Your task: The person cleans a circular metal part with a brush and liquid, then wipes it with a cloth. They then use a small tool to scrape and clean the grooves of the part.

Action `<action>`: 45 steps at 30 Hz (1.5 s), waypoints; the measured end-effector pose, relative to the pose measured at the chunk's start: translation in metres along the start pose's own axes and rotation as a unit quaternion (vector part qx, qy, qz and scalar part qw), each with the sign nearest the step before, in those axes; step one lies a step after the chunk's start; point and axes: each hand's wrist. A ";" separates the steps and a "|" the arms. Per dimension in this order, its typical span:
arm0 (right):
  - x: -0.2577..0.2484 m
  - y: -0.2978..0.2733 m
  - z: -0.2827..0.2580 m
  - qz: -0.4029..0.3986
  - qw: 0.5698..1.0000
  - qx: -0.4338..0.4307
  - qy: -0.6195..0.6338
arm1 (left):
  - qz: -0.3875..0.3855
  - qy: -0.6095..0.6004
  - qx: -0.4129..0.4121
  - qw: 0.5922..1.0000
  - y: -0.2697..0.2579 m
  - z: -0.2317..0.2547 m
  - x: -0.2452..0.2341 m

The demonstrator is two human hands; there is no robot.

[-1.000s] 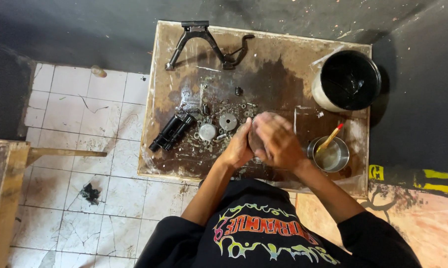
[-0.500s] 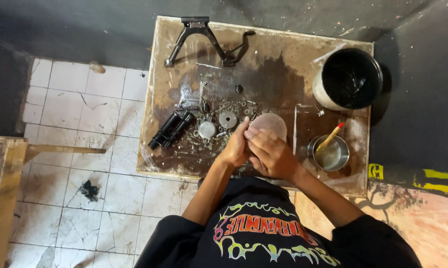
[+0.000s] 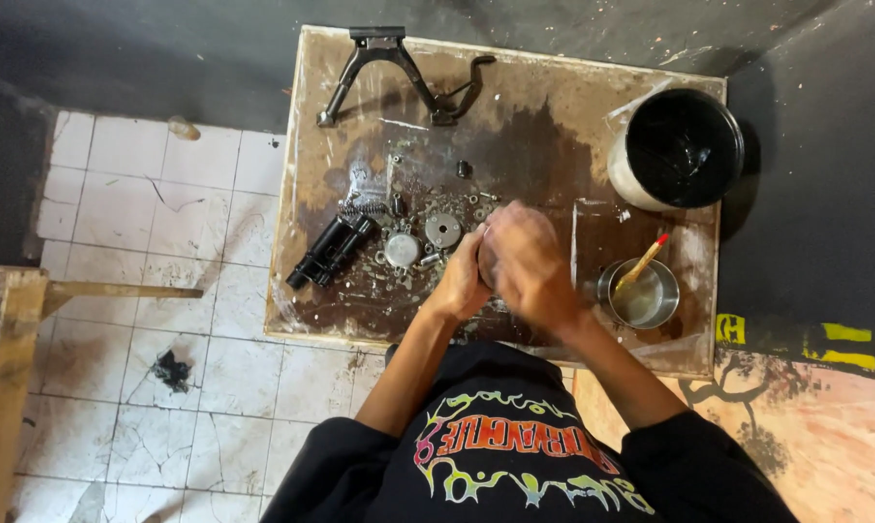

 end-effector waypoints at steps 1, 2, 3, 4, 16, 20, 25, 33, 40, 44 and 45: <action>0.003 0.000 0.001 0.003 1.000 0.001 -0.001 | -0.002 0.003 -0.001 1.000 0.000 0.000 0.000; 0.006 0.000 0.002 -0.004 0.999 -0.027 -0.020 | -0.006 0.014 0.007 1.000 -0.001 0.001 0.000; 0.009 0.001 0.004 -0.011 0.998 -0.055 -0.039 | -0.009 0.026 0.016 0.999 -0.001 0.002 -0.001; 0.003 0.008 0.007 -0.007 0.998 -0.053 -0.041 | -0.013 0.030 0.014 0.999 0.002 0.002 -0.002; 0.013 0.005 0.009 0.030 0.999 -0.007 -0.023 | -0.028 0.058 0.022 0.998 -0.005 0.009 0.000; 0.015 -0.006 0.003 0.051 0.999 0.003 -0.006 | -0.013 0.064 0.025 0.998 -0.010 0.000 -0.010; 0.027 -0.015 0.017 0.039 0.998 -0.048 -0.013 | -0.098 0.059 0.083 0.990 -0.011 -0.019 -0.038; 0.043 -0.030 0.011 0.056 0.994 -0.089 0.003 | -0.034 0.083 0.028 0.996 -0.011 -0.022 -0.041; 0.013 -0.012 -0.011 0.054 0.998 -0.026 0.015 | 0.034 0.062 -0.001 0.997 -0.013 -0.004 -0.015; 0.012 -0.004 -0.015 -0.003 0.998 -0.055 0.005 | 0.010 -0.105 0.071 0.992 -0.011 -0.005 -0.016; 0.012 0.000 -0.014 0.015 0.999 -0.028 0.014 | 0.022 -0.148 0.088 0.985 -0.011 0.007 0.001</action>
Point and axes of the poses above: each hand's wrist, its own y-axis towards the middle knuckle, its own x-axis out of the palm, z = x × y, and after that the axes turned 11 degrees about -z, right-handed
